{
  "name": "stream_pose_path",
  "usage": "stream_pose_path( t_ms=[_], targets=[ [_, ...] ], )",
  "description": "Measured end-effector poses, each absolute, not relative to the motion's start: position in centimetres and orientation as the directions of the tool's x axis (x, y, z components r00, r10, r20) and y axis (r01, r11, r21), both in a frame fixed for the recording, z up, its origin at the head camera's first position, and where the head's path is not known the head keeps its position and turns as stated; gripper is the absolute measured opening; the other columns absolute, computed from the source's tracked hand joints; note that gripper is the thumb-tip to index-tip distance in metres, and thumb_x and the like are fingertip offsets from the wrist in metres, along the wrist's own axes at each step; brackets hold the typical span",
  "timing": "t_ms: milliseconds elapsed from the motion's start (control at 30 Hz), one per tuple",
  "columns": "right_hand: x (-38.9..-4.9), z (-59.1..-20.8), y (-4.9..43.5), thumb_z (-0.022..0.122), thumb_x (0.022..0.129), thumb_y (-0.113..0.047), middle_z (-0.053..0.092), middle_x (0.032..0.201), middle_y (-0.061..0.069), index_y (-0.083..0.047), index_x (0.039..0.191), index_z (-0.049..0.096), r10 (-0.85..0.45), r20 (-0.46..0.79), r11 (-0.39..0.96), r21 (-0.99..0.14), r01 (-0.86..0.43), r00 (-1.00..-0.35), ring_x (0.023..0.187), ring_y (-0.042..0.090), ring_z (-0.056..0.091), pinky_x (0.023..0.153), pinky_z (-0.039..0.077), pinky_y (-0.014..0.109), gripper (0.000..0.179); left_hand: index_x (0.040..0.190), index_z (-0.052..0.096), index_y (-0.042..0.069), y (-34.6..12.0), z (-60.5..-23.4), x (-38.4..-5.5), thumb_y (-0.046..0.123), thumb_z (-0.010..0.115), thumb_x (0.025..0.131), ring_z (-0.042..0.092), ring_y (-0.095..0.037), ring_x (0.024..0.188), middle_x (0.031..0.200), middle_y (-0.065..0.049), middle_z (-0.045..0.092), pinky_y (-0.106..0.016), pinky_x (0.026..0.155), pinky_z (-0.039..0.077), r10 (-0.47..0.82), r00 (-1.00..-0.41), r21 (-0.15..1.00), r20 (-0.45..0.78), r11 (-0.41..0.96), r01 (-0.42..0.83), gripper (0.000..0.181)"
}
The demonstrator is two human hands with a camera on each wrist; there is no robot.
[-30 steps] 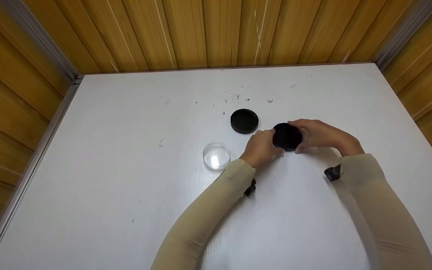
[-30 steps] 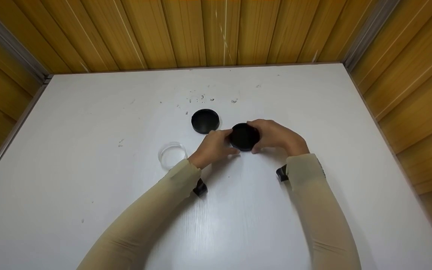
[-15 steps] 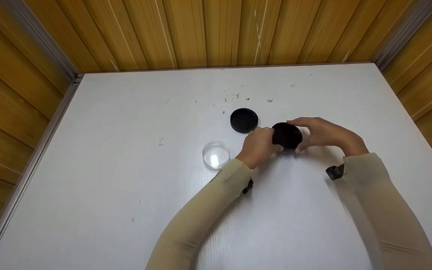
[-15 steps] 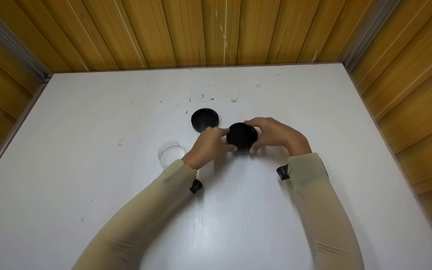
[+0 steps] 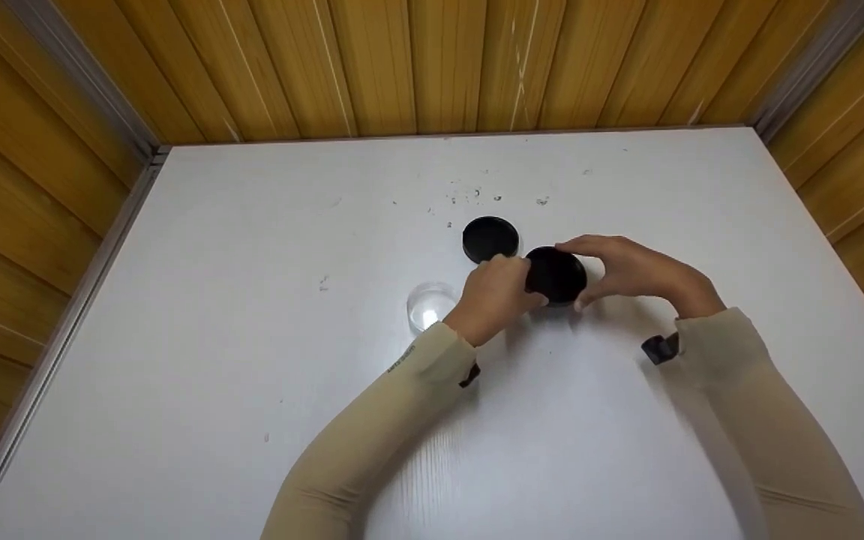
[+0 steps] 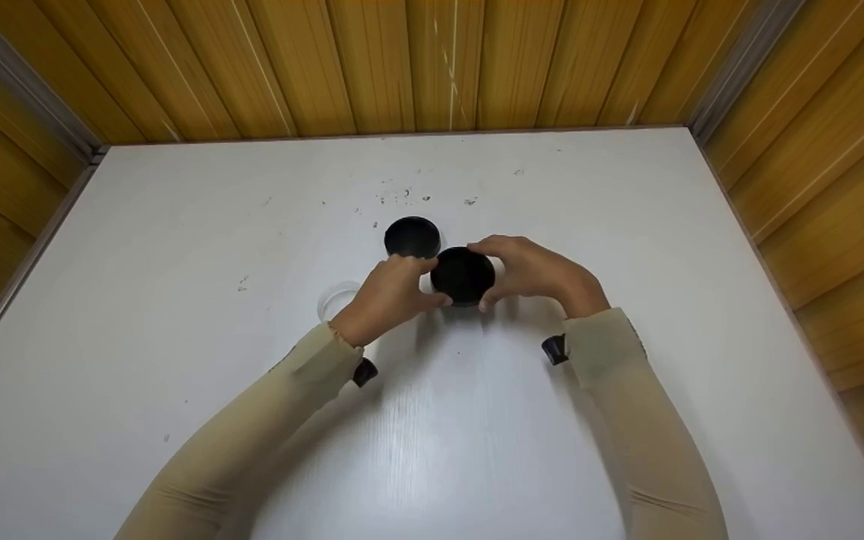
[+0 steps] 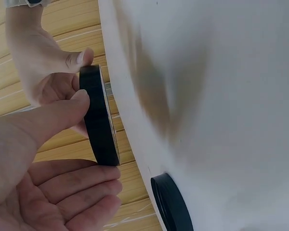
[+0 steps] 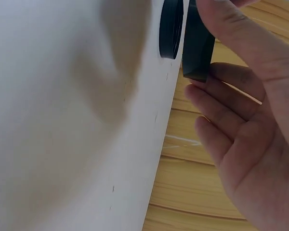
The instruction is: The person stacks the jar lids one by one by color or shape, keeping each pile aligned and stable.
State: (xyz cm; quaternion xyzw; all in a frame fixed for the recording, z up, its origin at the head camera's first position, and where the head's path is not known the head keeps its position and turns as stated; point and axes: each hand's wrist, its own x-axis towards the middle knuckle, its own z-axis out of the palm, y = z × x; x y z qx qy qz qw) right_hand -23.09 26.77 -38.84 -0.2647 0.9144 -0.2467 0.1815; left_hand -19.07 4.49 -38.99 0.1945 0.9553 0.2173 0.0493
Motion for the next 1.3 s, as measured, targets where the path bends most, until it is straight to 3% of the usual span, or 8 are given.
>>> stream_pose_path(
  t_ms=[133,433,833,967,1133,1300],
  targets=[
    [-22.9,-38.9,26.1,0.086,0.070,-0.028,0.044,0.147,0.014,-0.007,0.144,0.043,-0.603,-0.175,0.715,-0.552,-0.429,-0.779,0.136,0.035,0.039,0.110,0.033,0.053,0.088,0.096,0.070,0.008,3.3,-38.9,-18.9,0.031,0.078,0.081,0.048,-0.008,0.058,0.072,0.000,0.067,-0.022,0.054,0.042,0.408,-0.913,0.475,0.000,0.803,0.359,0.028],
    [-22.4,-39.4,24.7,0.086,0.069,-0.026,0.048,0.144,0.013,-0.003,0.142,0.044,-0.644,-0.111,0.658,-0.584,-0.475,-0.757,0.134,0.032,0.043,0.109,0.035,0.051,0.087,0.097,0.072,0.008,1.2,-39.4,-19.0,0.025,0.081,0.077,0.054,-0.011,0.077,0.092,0.001,0.072,-0.029,0.070,0.047,0.418,-0.908,0.544,-0.014,0.765,0.344,0.028],
    [-22.0,-40.6,23.1,0.084,0.072,-0.025,0.049,0.143,0.011,-0.005,0.142,0.045,-0.664,-0.087,0.633,-0.594,-0.496,-0.743,0.133,0.029,0.044,0.110,0.036,0.049,0.083,0.103,0.073,0.008,-0.7,-39.9,-19.3,0.023,0.082,0.075,0.043,-0.013,0.071,0.083,0.001,0.067,-0.027,0.062,0.037,0.437,-0.899,0.564,-0.033,0.751,0.344,0.032],
    [-22.0,-40.9,23.0,0.084,0.072,-0.029,0.049,0.143,0.012,-0.004,0.142,0.045,-0.662,-0.092,0.636,-0.594,-0.492,-0.744,0.133,0.030,0.044,0.110,0.036,0.049,0.085,0.103,0.074,0.010,-0.8,-40.0,-19.4,0.023,0.083,0.074,0.044,-0.012,0.071,0.083,0.001,0.069,-0.026,0.062,0.038,0.439,-0.898,0.559,-0.033,0.753,0.347,0.033],
    [-21.9,-41.2,22.8,0.085,0.071,-0.032,0.050,0.142,0.011,-0.004,0.143,0.045,-0.671,-0.099,0.631,-0.597,-0.495,-0.735,0.133,0.029,0.044,0.110,0.035,0.048,0.087,0.090,0.074,0.008,-0.7,-40.0,-19.2,0.021,0.084,0.073,0.048,-0.011,0.069,0.075,0.001,0.066,-0.026,0.060,0.040,0.425,-0.902,0.556,-0.071,0.768,0.318,0.023],
    [-21.7,-41.5,22.4,0.085,0.071,-0.029,0.052,0.139,0.012,-0.003,0.142,0.045,-0.689,-0.093,0.624,-0.580,-0.523,-0.719,0.131,0.029,0.046,0.110,0.036,0.047,0.086,0.087,0.073,0.008,-0.4,-40.1,-19.1,0.022,0.085,0.072,0.058,-0.013,0.074,0.081,0.000,0.071,-0.029,0.066,0.048,0.401,-0.910,0.527,-0.107,0.799,0.290,0.024]
  ],
)
